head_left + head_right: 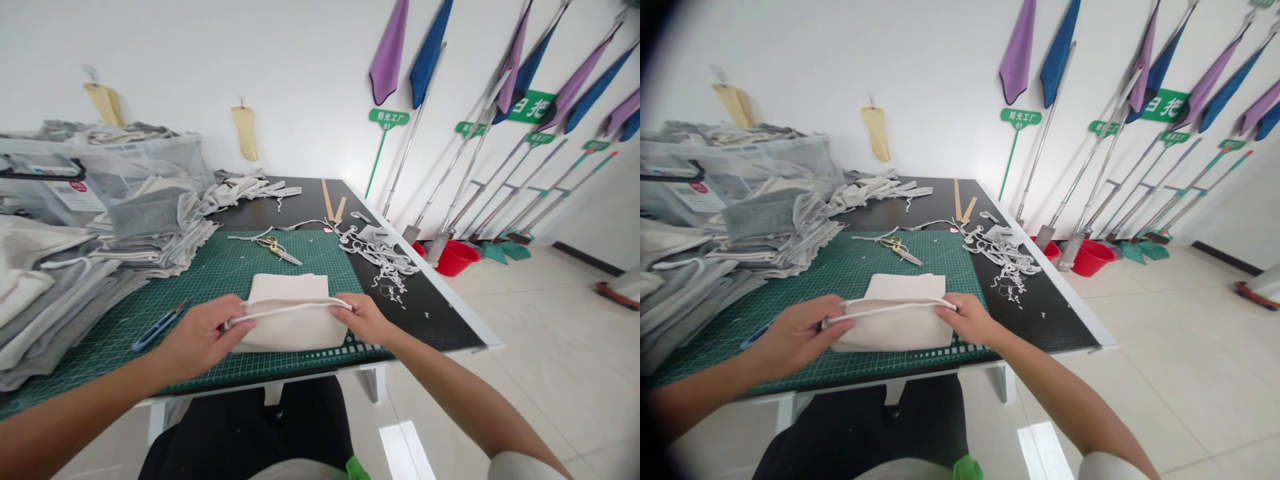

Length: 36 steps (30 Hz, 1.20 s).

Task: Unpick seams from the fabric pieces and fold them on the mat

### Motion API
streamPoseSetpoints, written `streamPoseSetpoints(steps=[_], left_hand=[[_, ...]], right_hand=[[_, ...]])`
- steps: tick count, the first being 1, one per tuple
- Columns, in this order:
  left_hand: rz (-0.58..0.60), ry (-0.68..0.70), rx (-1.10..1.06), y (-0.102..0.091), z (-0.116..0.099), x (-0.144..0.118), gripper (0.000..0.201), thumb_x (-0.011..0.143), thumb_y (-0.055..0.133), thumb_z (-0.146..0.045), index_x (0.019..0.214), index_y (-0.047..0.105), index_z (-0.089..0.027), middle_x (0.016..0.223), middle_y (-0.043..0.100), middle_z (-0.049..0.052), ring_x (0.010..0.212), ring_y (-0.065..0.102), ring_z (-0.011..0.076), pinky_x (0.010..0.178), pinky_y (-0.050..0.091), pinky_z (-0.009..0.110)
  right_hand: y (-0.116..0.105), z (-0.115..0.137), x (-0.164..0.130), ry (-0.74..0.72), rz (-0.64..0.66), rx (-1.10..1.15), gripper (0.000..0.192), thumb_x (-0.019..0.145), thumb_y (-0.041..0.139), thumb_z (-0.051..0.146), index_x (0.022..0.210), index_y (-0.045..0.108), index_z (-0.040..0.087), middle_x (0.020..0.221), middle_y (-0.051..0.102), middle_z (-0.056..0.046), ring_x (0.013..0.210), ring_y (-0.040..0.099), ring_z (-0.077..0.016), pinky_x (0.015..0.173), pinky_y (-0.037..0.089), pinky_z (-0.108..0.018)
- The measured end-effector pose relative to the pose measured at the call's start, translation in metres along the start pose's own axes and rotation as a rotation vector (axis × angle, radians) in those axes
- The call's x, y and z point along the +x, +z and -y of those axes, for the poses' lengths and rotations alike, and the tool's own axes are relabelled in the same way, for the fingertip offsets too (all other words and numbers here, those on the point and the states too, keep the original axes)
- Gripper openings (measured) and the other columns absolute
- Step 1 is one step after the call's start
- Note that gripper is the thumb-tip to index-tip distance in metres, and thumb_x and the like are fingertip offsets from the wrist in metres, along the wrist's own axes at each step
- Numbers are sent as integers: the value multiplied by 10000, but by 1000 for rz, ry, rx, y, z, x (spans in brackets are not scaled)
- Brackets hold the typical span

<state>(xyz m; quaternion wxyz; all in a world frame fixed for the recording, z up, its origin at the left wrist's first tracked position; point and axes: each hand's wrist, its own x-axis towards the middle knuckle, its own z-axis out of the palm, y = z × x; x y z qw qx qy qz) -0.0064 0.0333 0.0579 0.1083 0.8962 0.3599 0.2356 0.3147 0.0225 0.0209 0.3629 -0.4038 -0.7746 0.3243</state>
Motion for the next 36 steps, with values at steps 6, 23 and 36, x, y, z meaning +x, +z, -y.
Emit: streamPoseSetpoints(steps=[6, 23, 36], left_hand=[[-129, -396, -50, 11, 34, 45, 295, 835, 489, -435, 974, 611, -205, 851, 662, 1, 742, 575, 167, 684, 428, 260], [-113, -366, -194, 46, 94, 77, 374, 806, 487, -368, 1103, 647, -207, 1049, 687, 19, 874, 613, 183, 805, 445, 266], [-11, -551, -122, 51, 91, 99, 455, 811, 412, -506, 726, 675, -146, 611, 636, 2, 576, 552, 145, 480, 323, 226]], right_hand=[[5, -30, 53, 292, -127, 29, 453, 833, 465, 552, 668, 540, 137, 589, 433, 20, 551, 370, -98, 499, 292, -214], [8, -51, 71, 241, -187, -187, 431, 842, 430, 515, 600, 472, 162, 586, 439, 22, 578, 399, -99, 524, 287, -206], [3, -70, 78, 483, -241, -294, 444, 839, 430, 439, 516, 520, 148, 443, 462, -7, 463, 457, -122, 466, 295, -228]])
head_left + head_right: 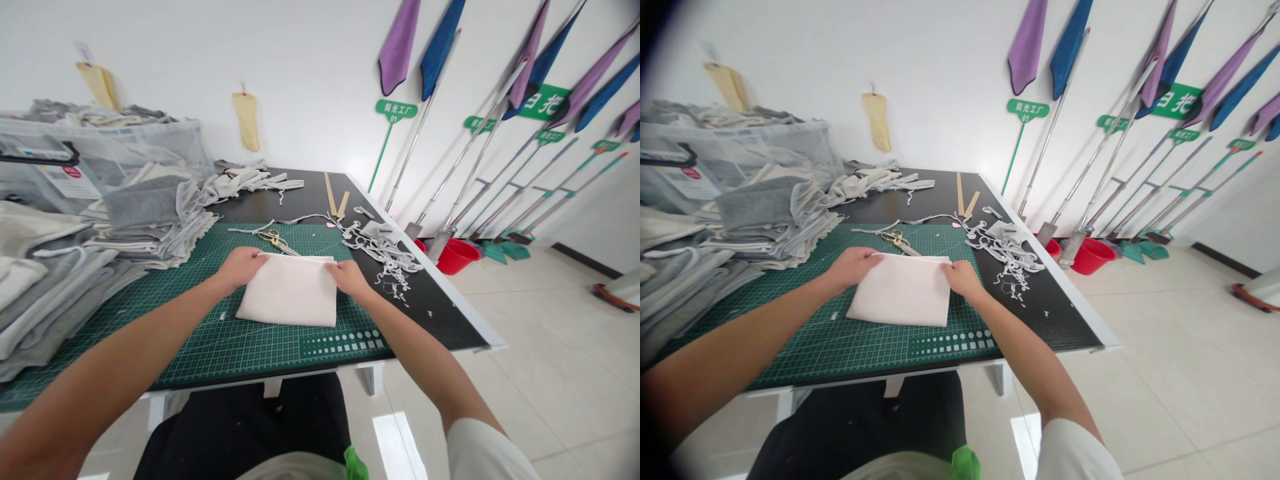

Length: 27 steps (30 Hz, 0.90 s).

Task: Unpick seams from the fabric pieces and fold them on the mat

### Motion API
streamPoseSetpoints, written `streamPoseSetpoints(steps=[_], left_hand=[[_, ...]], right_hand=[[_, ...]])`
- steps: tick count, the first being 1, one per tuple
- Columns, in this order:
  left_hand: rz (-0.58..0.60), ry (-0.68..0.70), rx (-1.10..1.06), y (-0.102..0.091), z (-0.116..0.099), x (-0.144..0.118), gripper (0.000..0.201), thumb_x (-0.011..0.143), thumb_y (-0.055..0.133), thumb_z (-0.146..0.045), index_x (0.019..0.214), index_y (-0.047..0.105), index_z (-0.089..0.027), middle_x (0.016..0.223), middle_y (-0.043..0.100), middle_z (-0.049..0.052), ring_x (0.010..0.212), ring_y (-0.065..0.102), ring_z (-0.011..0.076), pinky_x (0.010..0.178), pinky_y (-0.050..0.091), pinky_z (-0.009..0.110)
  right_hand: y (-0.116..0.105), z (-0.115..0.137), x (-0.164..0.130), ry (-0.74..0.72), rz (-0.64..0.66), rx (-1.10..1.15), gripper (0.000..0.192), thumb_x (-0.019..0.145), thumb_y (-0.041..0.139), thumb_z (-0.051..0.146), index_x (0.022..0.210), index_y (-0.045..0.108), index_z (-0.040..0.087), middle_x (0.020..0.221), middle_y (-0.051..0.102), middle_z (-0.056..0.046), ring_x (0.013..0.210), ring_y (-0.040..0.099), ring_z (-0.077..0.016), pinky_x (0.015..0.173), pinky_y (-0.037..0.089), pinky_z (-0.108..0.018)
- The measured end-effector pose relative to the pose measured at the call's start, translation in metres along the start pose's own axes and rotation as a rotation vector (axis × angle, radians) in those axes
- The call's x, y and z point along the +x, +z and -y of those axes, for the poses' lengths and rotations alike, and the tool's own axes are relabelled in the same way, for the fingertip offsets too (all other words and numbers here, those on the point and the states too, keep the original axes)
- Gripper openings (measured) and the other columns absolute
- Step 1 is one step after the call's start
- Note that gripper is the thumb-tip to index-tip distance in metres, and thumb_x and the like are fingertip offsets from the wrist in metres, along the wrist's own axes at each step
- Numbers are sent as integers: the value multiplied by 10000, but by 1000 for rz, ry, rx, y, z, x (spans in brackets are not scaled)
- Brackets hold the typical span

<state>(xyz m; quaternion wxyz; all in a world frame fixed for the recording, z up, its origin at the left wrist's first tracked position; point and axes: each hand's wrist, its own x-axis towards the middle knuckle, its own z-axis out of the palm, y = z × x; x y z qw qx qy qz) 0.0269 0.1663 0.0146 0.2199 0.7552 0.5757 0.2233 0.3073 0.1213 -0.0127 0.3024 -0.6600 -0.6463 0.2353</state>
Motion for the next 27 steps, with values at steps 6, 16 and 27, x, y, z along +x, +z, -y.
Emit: streamPoseSetpoints(steps=[6, 16, 27], left_hand=[[0, -113, 86, 16, 14, 16, 390, 771, 463, -468, 755, 694, -154, 665, 673, 39, 645, 618, 189, 532, 393, 254], [-163, -166, 341, 9, 12, 4, 457, 862, 330, -434, 1188, 568, -219, 1214, 585, 134, 1072, 576, 294, 886, 438, 419], [121, -223, 422, 3, 22, 2, 590, 722, 411, -657, 795, 697, -146, 918, 698, 194, 859, 648, 346, 677, 463, 370]], right_hand=[[9, 3, 18, 30, -19, -234, 410, 831, 480, 413, 541, 591, 146, 595, 613, -83, 645, 579, -181, 573, 352, -250], [-8, 5, 11, 125, -114, -423, 495, 911, 339, 559, 869, 638, 167, 880, 680, -127, 865, 627, -250, 703, 415, -308], [-1, 16, -43, -93, 14, -514, 387, 958, 332, 398, 839, 611, 159, 935, 651, -114, 918, 591, -214, 785, 403, -299]])
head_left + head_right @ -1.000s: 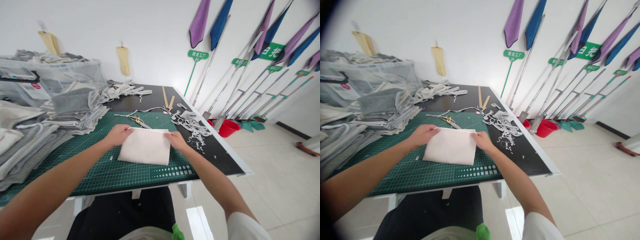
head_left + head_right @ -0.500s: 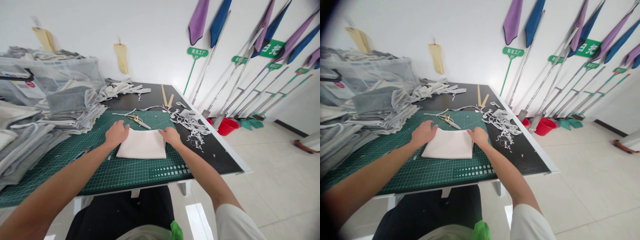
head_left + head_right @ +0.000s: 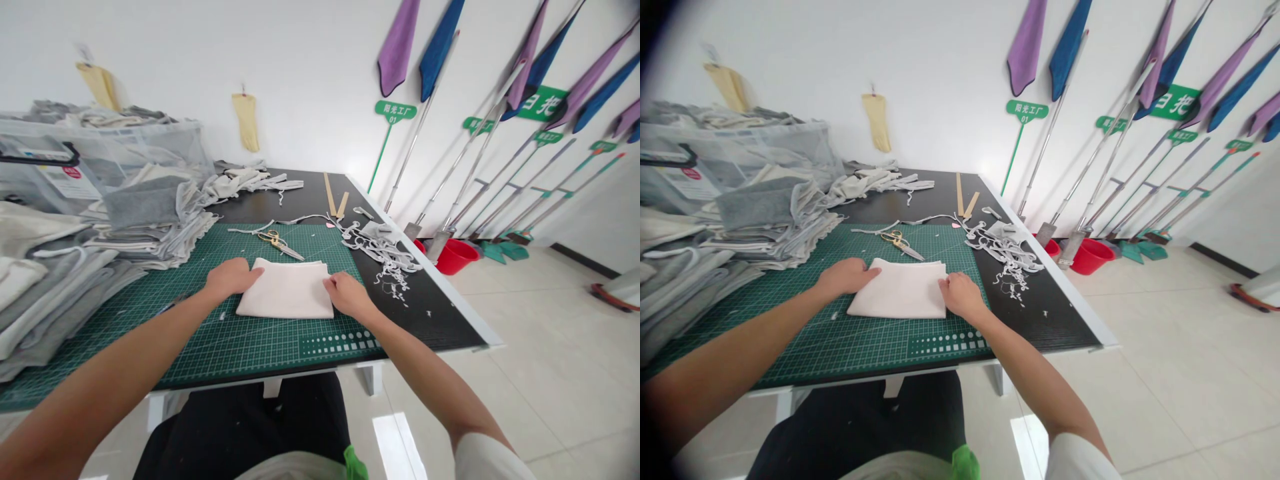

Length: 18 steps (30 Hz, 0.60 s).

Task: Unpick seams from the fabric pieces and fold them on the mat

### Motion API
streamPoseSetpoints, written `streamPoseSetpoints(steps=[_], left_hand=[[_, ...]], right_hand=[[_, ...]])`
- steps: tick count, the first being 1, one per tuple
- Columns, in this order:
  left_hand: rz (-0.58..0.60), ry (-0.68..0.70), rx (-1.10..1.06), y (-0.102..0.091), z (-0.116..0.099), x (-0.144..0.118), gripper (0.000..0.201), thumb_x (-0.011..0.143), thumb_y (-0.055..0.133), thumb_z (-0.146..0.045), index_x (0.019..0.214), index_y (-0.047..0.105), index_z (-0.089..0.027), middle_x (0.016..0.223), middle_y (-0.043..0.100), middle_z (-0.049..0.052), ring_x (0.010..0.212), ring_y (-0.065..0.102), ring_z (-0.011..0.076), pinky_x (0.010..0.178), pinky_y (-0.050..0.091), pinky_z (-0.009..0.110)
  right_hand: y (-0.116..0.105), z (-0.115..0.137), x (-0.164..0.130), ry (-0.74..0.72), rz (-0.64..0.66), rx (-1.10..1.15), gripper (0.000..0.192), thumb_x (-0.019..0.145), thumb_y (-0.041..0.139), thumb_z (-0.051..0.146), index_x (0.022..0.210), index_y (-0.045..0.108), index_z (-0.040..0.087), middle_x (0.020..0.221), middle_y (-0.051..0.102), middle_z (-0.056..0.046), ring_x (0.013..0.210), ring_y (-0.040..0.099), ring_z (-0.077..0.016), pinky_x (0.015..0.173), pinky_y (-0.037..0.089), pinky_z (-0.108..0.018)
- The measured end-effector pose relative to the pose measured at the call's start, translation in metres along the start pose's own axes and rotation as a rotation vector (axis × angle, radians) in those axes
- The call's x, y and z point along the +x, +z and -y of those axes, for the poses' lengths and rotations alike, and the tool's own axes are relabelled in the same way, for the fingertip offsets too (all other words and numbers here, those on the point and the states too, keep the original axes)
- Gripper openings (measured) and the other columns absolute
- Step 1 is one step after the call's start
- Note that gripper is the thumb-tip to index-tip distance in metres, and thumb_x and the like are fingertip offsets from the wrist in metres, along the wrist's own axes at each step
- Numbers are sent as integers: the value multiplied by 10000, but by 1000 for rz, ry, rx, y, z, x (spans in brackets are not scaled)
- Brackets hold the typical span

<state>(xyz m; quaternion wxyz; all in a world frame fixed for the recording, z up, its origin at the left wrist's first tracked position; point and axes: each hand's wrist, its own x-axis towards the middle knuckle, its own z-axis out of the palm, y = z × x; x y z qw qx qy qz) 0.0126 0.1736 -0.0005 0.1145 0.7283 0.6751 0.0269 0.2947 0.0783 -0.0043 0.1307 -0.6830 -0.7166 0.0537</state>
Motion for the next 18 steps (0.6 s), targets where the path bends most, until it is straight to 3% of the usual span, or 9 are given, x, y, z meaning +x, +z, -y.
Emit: streamPoseSetpoints(steps=[5, 8, 10, 12, 15, 18], left_hand=[[-25, 88, -15, 1, -6, -2, 466, 788, 408, -533, 828, 692, -166, 865, 709, 150, 820, 659, 277, 669, 450, 310], [-124, 100, -2, -6, -5, -15, 565, 812, 374, -579, 1090, 621, -154, 1019, 677, 165, 929, 630, 301, 736, 454, 354], [-201, 257, 40, -12, -5, -28, 557, 826, 377, -586, 1135, 594, -176, 1133, 636, 143, 1050, 579, 298, 830, 440, 378], [-209, 518, 93, -17, -8, -41, 515, 836, 393, -586, 1082, 624, -197, 1189, 610, 106, 1130, 530, 271, 925, 406, 369], [-99, 812, 148, -20, -14, -60, 522, 836, 416, -601, 1078, 641, -197, 1205, 609, 94, 1140, 528, 250, 987, 370, 355], [-33, 941, 165, -16, -16, -75, 547, 812, 471, -601, 1143, 612, -190, 1222, 607, 110, 1143, 534, 266, 1020, 340, 393]], right_hand=[[-5, 3, -13, 47, -17, -46, 468, 930, 351, 524, 940, 609, 134, 959, 631, -149, 925, 593, -253, 792, 428, -351], [-12, 13, -34, -174, -92, -84, 527, 887, 433, 568, 1148, 560, 128, 1192, 563, -178, 1147, 492, -290, 946, 375, -401], [-13, 21, -47, -405, -76, -89, 656, 824, 496, 634, 1262, 497, 145, 1358, 456, -174, 1299, 343, -314, 1046, 283, -443], [-10, 29, -54, -566, -21, -93, 678, 814, 504, 644, 1296, 474, 167, 1408, 420, -151, 1345, 280, -308, 1085, 218, -471], [-3, 35, -51, -639, 43, -125, 436, 891, 499, 489, 1215, 533, 200, 1311, 535, -108, 1245, 429, -269, 1068, 238, -482], [-1, 35, -42, -649, 50, -206, 230, 928, 464, 278, 1108, 581, 196, 1183, 620, -85, 1078, 553, -241, 1024, 289, -470]])
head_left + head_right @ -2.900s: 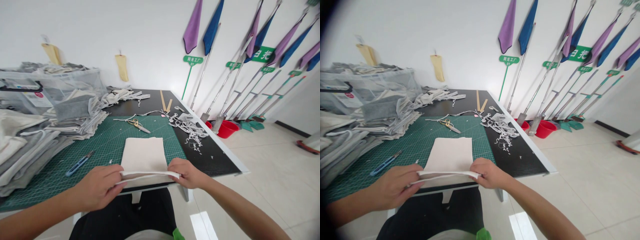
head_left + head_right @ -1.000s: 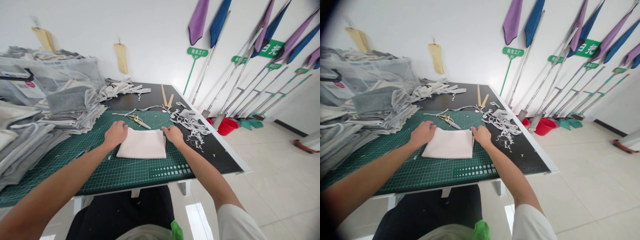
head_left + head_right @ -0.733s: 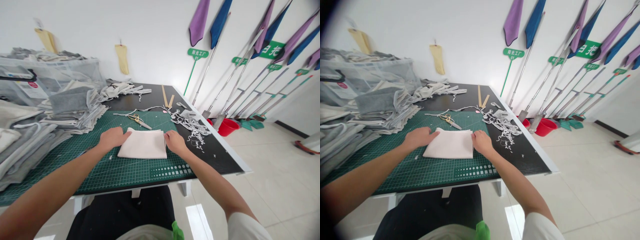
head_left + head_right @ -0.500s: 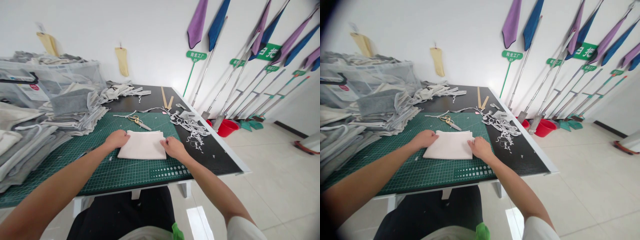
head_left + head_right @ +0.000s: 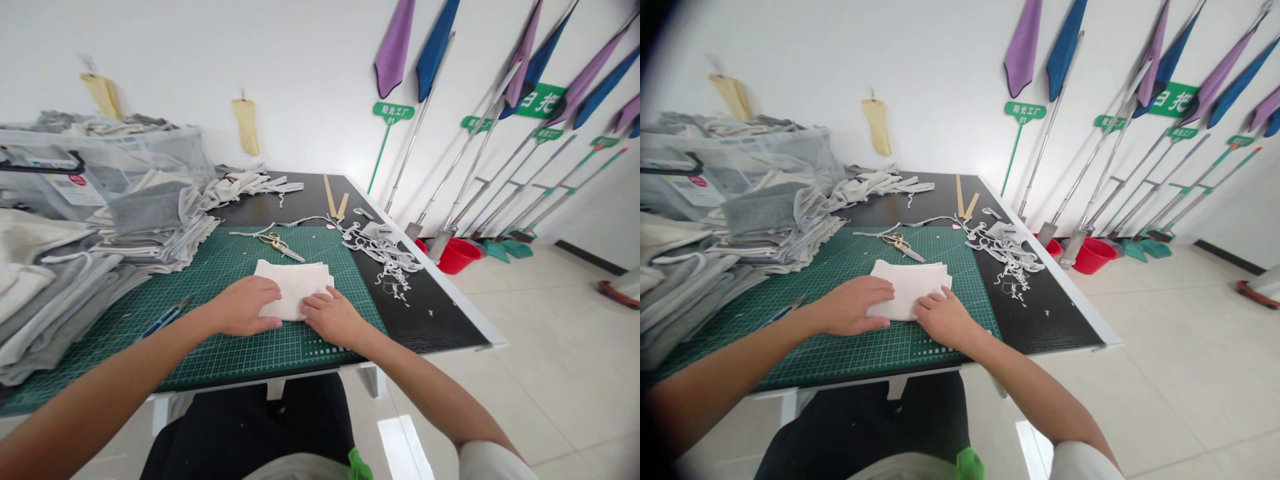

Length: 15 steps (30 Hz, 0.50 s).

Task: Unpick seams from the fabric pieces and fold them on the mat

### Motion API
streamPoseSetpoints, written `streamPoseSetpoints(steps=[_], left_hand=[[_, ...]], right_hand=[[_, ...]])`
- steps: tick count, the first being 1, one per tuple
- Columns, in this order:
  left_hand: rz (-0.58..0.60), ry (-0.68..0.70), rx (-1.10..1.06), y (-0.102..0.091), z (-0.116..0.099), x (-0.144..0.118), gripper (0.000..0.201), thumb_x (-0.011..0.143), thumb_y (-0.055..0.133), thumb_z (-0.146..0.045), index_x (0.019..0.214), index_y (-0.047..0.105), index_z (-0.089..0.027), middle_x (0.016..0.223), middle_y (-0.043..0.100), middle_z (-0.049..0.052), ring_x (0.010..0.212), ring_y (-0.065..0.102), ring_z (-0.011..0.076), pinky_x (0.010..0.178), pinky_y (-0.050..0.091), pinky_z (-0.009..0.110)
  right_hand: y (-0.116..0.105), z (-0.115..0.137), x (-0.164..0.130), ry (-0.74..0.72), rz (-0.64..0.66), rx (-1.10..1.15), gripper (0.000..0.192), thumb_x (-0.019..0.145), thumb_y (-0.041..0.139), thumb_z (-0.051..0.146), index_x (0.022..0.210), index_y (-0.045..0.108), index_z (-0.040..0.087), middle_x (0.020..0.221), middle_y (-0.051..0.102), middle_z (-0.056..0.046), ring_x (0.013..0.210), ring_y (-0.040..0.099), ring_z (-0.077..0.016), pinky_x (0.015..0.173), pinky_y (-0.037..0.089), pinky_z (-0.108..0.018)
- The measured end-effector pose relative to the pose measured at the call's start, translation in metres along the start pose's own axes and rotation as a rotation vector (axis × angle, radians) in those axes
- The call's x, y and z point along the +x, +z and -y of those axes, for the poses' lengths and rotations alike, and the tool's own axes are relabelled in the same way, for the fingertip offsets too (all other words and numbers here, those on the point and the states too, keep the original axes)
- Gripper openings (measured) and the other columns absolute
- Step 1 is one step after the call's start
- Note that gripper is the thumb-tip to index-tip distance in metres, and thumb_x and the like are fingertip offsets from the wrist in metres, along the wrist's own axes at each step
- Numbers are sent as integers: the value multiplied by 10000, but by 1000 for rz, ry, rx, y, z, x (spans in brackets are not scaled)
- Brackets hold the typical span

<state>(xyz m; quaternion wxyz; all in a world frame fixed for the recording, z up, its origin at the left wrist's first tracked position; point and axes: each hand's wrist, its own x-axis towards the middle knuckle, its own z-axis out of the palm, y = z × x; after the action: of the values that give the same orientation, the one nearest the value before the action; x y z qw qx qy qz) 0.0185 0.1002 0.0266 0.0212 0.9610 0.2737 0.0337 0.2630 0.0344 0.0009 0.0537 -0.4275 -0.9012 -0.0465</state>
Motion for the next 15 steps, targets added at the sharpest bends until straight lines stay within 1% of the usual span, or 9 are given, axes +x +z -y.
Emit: streamPoseSetpoints(steps=[2, 4, 6, 7, 9, 12, 15], left_hand=[[-4, 28, -3, 6, -4, -5, 592, 778, 529, -588, 1214, 562, -188, 1272, 577, 116, 1184, 508, 279, 1064, 292, 426], [-12, 25, 5, 12, -5, -11, 634, 763, 563, -552, 1278, 504, -186, 1318, 541, 119, 1225, 476, 282, 1101, 242, 446], [-26, 5, 19, 18, -1, -15, 597, 798, 541, -475, 1312, 469, -179, 1333, 528, 118, 1239, 467, 268, 1113, 236, 442], [-39, -3, 23, 19, 1, -16, 562, 817, 524, -428, 1317, 464, -179, 1331, 531, 114, 1236, 472, 259, 1112, 246, 435], [-74, 4, 17, 22, 8, -16, 491, 834, 499, -342, 1303, 481, -195, 1322, 543, 97, 1222, 489, 239, 1107, 267, 424], [-140, 51, -44, 25, 21, -13, 428, 833, 503, -296, 1255, 525, -224, 1303, 566, 77, 1210, 506, 221, 1099, 293, 416], [-263, 53, -153, 28, 33, -7, 344, 849, 487, -290, 1172, 571, -208, 1240, 611, 81, 1194, 523, 209, 1089, 315, 411]], right_hand=[[-1, -5, 2, 7, 22, -56, 213, 925, 423, 186, 1050, 594, 168, 1090, 655, -99, 977, 594, -232, 960, 351, -426], [-2, -11, 2, 36, 47, -72, 216, 919, 402, 162, 1016, 595, 153, 993, 676, -105, 886, 619, -226, 843, 412, -362], [-2, -16, 1, 87, 43, -43, 234, 924, 385, 180, 1051, 581, 160, 961, 683, -97, 831, 636, -220, 728, 428, -314], [-1, -19, 0, 120, 23, -22, 252, 929, 374, 191, 1088, 567, 168, 975, 685, -92, 822, 643, -217, 700, 426, -302], [1, -25, 0, 181, -25, 24, 283, 936, 357, 209, 1152, 538, 181, 1023, 684, -84, 837, 652, -215, 690, 424, -291], [4, -32, 2, 227, -71, 103, 302, 943, 348, 229, 1189, 516, 176, 1078, 676, -86, 902, 650, -214, 716, 424, -281], [6, -35, 3, 253, -108, 165, 321, 959, 318, 244, 1211, 498, 162, 1102, 665, -98, 928, 644, -210, 737, 419, -279]])
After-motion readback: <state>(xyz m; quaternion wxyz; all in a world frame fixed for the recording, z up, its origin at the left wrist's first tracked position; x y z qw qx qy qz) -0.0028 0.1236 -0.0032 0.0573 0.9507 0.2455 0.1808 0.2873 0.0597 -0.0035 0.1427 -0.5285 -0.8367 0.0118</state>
